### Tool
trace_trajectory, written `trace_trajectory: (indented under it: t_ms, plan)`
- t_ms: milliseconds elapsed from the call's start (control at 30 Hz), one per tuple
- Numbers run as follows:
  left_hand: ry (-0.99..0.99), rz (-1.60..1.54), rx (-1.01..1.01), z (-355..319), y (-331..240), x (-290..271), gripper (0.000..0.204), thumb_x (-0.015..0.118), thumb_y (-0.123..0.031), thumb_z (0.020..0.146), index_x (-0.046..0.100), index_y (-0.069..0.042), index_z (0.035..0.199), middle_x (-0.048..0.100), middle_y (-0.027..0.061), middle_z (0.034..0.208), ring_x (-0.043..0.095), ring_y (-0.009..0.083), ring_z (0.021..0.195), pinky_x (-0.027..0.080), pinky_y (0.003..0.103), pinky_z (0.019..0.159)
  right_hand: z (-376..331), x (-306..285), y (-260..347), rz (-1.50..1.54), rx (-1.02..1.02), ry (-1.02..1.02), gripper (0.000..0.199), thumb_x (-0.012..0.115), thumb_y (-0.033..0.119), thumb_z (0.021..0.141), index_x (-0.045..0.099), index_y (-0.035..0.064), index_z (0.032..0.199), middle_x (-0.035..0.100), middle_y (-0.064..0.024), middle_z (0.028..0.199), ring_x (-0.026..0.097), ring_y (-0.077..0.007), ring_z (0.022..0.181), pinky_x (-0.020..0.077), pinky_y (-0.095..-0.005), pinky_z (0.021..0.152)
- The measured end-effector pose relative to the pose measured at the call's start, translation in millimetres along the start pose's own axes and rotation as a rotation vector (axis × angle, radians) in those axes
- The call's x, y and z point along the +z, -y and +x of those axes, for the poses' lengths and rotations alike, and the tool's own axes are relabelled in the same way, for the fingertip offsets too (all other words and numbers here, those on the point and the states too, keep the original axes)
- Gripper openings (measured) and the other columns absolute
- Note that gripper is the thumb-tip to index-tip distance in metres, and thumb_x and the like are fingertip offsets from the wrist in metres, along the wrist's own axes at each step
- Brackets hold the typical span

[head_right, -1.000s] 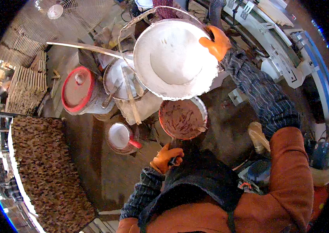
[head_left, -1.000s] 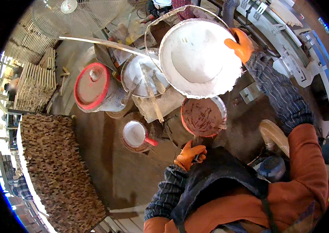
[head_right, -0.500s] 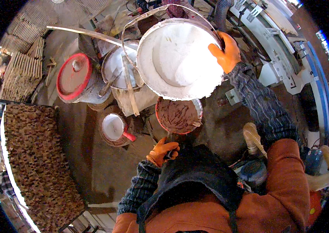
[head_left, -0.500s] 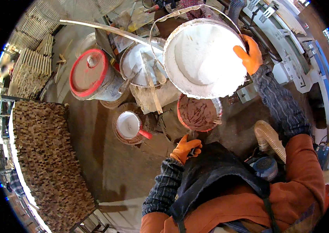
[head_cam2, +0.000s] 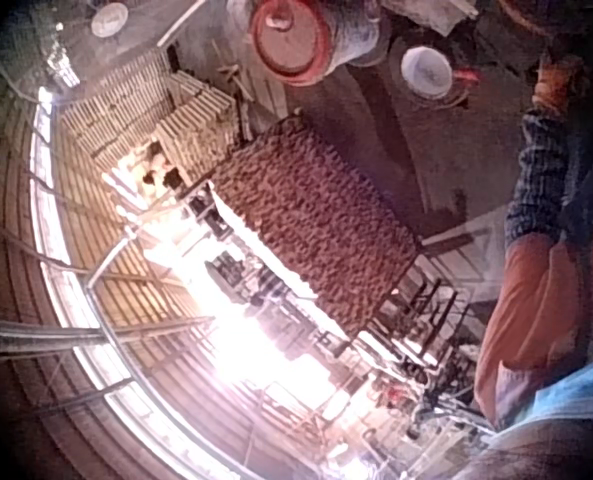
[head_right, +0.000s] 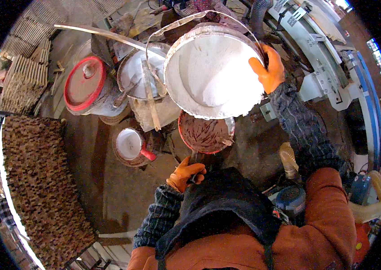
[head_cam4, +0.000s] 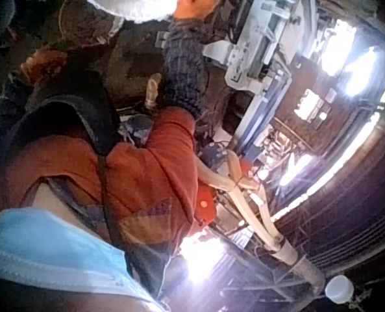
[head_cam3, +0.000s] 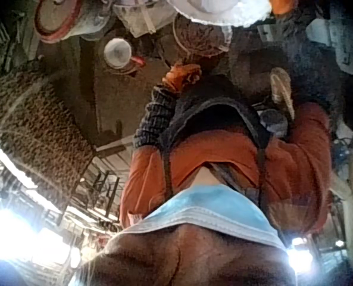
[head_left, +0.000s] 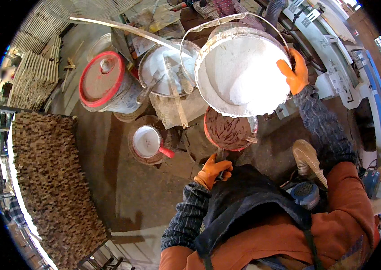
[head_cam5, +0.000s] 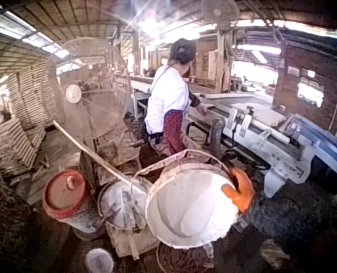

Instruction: The person aligns and stacks wood panels on a pallet. They use a small brush to apply a white substance from a pot to the edges of the panels and refill the pot from a bucket at a nearby station.

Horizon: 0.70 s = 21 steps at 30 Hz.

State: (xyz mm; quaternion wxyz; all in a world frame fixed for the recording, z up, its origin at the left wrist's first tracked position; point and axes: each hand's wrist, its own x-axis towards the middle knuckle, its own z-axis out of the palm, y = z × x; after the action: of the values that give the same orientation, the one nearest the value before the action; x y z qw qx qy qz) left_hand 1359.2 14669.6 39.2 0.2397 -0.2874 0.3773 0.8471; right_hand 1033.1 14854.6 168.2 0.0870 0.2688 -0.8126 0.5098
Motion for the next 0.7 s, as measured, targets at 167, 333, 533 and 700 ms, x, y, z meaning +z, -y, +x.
trace_trajectory:
  t_ms: [167, 333, 533, 700]
  plan:
    - [0.056, 0.035, 0.015, -3, -4, 7, 0.031, 0.065, -0.02, 0.088, 0.051, -0.005, 0.111, 0.062, 0.0073, 0.088, 0.059, 0.0132, 0.067, 0.047, 0.028, 0.057, -12, 1, 0, -0.019, 0.02, -0.044, 0.05, 0.068, 0.024, 0.082, 0.054, -0.0019, 0.123, 0.061, -0.0075, 0.105, 0.057, -0.0131, 0.086, 0.0486, -0.0287, 0.076]
    - [0.052, 0.028, 0.008, 2, 1, 6, 0.03, 0.064, -0.02, 0.089, 0.051, -0.004, 0.111, 0.062, 0.0081, 0.089, 0.058, 0.0136, 0.067, 0.047, 0.028, 0.057, -14, 0, -15, 0.017, -0.099, -0.084, 0.051, 0.069, 0.025, 0.082, 0.054, -0.0005, 0.124, 0.06, -0.0072, 0.105, 0.056, -0.012, 0.086, 0.0484, -0.0271, 0.071]
    - [0.06, 0.055, 0.041, 2, 2, 6, 0.028, 0.063, -0.019, 0.089, 0.05, -0.004, 0.109, 0.061, 0.0076, 0.088, 0.058, 0.0134, 0.066, 0.046, 0.027, 0.056, -26, -1, -15, 0.019, 0.006, -0.074, 0.051, 0.07, 0.025, 0.083, 0.054, -0.0008, 0.125, 0.059, -0.0102, 0.113, 0.058, -0.0169, 0.098, 0.0471, -0.0307, 0.086]
    - [0.009, 0.028, -0.041, 10, -2, 10, 0.031, 0.064, -0.02, 0.087, 0.05, -0.005, 0.111, 0.061, 0.0065, 0.086, 0.059, 0.0132, 0.065, 0.046, 0.027, 0.054, -34, -2, -13, -0.099, -0.098, -0.08, 0.046, 0.068, 0.023, 0.083, 0.057, 0.0, 0.122, 0.059, -0.0124, 0.113, 0.057, -0.022, 0.102, 0.0454, -0.0344, 0.09]
